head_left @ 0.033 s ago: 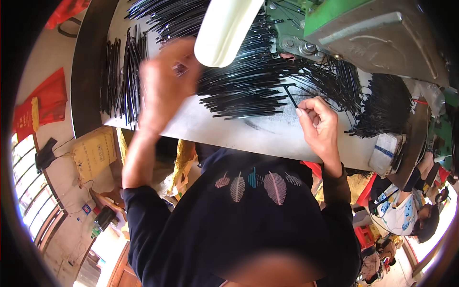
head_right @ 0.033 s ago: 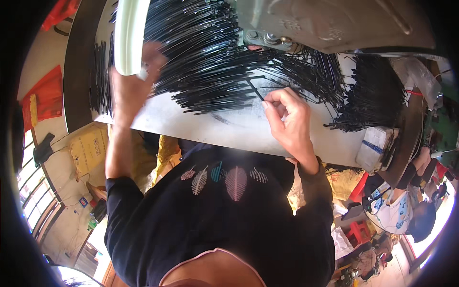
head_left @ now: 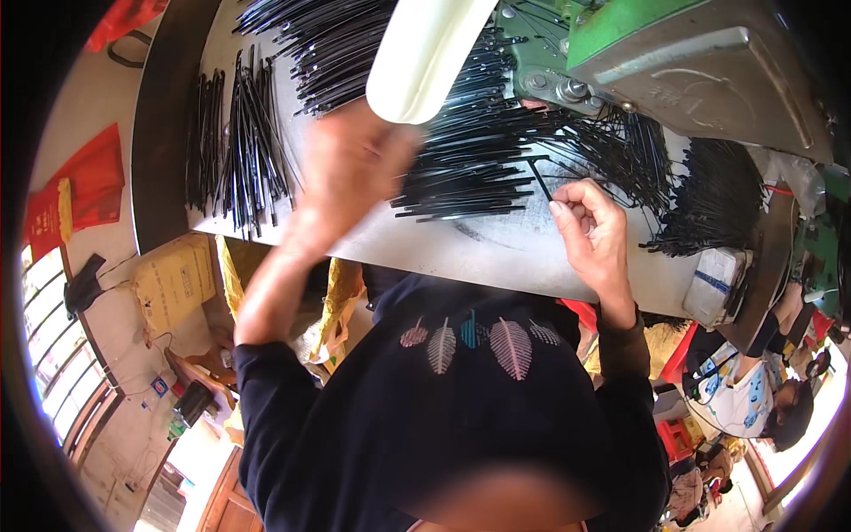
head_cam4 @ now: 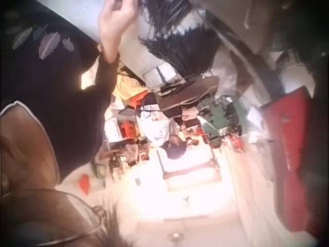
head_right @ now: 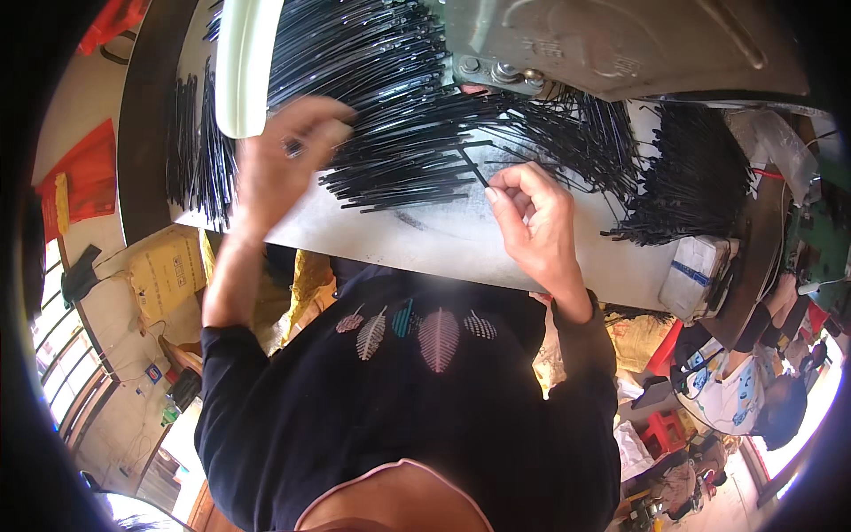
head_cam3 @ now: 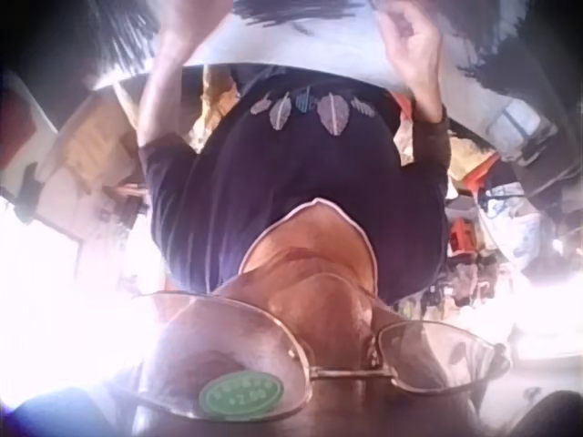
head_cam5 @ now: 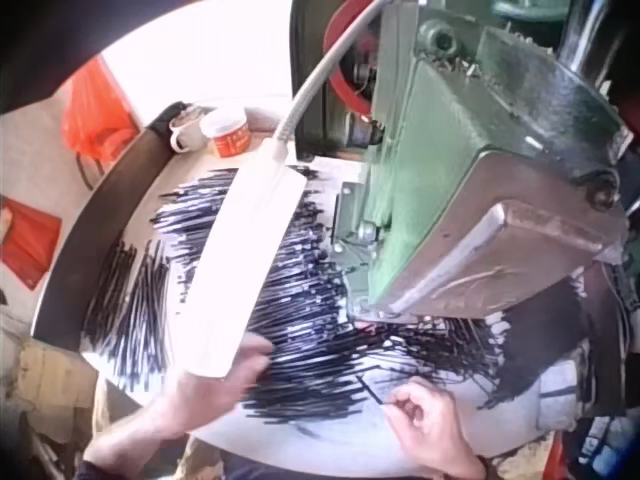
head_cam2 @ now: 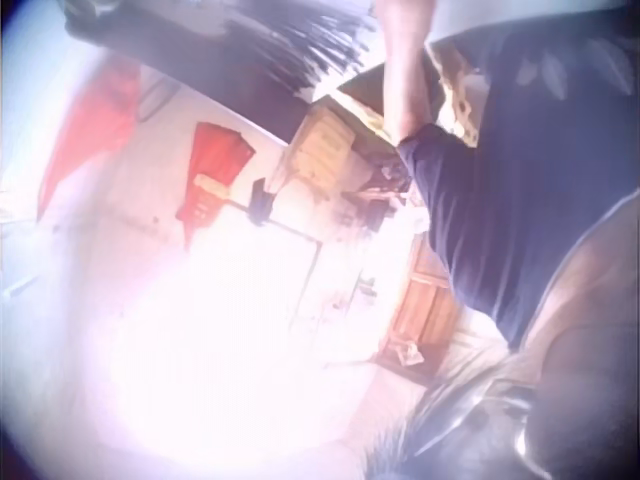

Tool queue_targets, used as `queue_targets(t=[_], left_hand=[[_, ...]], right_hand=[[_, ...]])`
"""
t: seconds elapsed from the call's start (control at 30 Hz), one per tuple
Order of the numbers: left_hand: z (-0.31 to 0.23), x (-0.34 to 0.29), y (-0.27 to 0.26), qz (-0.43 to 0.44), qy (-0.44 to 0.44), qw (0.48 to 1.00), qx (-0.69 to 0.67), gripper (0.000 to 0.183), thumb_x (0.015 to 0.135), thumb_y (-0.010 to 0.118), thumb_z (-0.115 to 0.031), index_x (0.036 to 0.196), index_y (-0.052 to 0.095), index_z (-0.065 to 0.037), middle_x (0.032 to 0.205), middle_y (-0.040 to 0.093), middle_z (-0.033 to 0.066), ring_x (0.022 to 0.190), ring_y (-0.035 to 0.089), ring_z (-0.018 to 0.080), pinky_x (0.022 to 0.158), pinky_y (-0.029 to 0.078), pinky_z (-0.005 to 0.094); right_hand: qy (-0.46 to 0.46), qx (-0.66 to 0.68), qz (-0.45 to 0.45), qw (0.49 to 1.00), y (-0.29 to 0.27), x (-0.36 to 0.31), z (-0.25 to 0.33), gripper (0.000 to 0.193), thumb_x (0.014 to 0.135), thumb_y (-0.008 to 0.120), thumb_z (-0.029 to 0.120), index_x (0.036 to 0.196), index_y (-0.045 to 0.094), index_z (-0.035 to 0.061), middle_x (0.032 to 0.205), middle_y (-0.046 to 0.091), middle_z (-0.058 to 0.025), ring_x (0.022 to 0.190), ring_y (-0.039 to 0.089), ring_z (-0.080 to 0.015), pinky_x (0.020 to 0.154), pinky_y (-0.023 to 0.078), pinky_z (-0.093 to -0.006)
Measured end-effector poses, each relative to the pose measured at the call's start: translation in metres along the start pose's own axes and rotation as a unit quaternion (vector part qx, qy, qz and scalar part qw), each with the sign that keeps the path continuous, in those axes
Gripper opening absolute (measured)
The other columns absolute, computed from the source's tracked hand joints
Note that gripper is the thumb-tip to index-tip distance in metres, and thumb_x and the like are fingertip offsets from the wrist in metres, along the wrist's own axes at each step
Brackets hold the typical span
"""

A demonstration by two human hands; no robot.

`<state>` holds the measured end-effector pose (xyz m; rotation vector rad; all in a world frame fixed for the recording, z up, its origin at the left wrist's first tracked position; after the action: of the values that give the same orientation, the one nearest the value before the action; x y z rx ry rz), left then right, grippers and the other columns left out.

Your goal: The person assembles umbrella frame components by picking up metal ribs and wire links from piles, threading the wire links into the ribs by hand, and pressing them together using a tabletop machine.

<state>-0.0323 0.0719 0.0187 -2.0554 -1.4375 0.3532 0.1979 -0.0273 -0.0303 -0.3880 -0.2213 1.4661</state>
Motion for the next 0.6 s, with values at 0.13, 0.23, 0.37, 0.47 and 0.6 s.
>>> queue_targets(t=[0.13, 0.23, 0.37, 0.47, 0.6], left_hand=[[-0.020, -0.005, 0.073, 0.105, -0.058, 0.978, -0.168, 0.018, 0.083, 0.063, -0.007, 0.100, 0.064, -0.003, 0.077, 0.064, 0.0046, 0.065, 0.058, 0.0089, 0.059, 0.047, 0.0228], [-0.018, -0.007, 0.107, 0.211, -0.159, 0.880, -0.394, 0.008, 0.087, 0.061, -0.009, 0.089, 0.062, -0.001, 0.069, 0.062, 0.0019, 0.057, 0.054, 0.0055, 0.051, 0.044, 0.0211], [-0.010, -0.017, 0.122, 0.213, -0.221, 0.820, -0.483, 0.009, 0.086, 0.062, -0.009, 0.086, 0.063, -0.001, 0.070, 0.062, 0.0042, 0.056, 0.055, 0.0075, 0.053, 0.044, 0.0208], [-0.005, -0.018, 0.125, 0.186, -0.264, 0.791, -0.520, 0.010, 0.084, 0.065, -0.010, 0.084, 0.062, -0.001, 0.070, 0.062, 0.0061, 0.057, 0.055, 0.0092, 0.053, 0.044, 0.0213], [-0.005, -0.017, 0.128, 0.211, -0.280, 0.748, -0.563, 0.012, 0.082, 0.068, -0.012, 0.082, 0.061, -0.002, 0.068, 0.061, 0.0057, 0.058, 0.055, 0.0093, 0.053, 0.044, 0.0211]], right_hand=[[0.059, 0.082, 0.079, 0.992, 0.012, -0.001, -0.003, 0.003, 0.082, 0.058, 0.001, 0.084, 0.057, -0.0006, 0.072, 0.054, 0.0006, 0.056, 0.046, -0.0027, 0.049, 0.036, -0.0183], [0.092, 0.116, 0.125, 0.981, 0.016, -0.006, -0.007, 0.007, 0.084, 0.057, 0.002, 0.090, 0.055, -0.0013, 0.070, 0.052, 0.0020, 0.057, 0.043, -0.0009, 0.049, 0.035, -0.0179], [0.053, 0.067, 0.077, 0.993, 0.017, -0.006, 0.004, 0.011, 0.083, 0.058, 0.002, 0.093, 0.057, -0.0010, 0.067, 0.054, -0.0005, 0.054, 0.046, -0.0025, 0.049, 0.037, -0.0192], [-0.113, -0.095, 0.038, 0.988, 0.018, -0.001, 0.030, 0.009, 0.082, 0.059, 0.001, 0.091, 0.058, -0.0008, 0.067, 0.054, -0.0039, 0.052, 0.047, -0.0051, 0.048, 0.037, -0.0214], [-0.014, -0.001, 0.113, 0.993, 0.020, -0.002, 0.016, 0.006, 0.084, 0.056, 0.001, 0.090, 0.059, -0.0015, 0.058, 0.050, -0.0037, 0.051, 0.046, -0.0070, 0.047, 0.037, -0.0240]])
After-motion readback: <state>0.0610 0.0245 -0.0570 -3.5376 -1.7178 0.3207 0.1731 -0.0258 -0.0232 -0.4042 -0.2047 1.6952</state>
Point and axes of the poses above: each hand's wrist, its own x-axis towards the middle knuckle, its own y-axis out of the palm, z = x × y, the point moved 8 cm from there along x, towards the middle knuckle
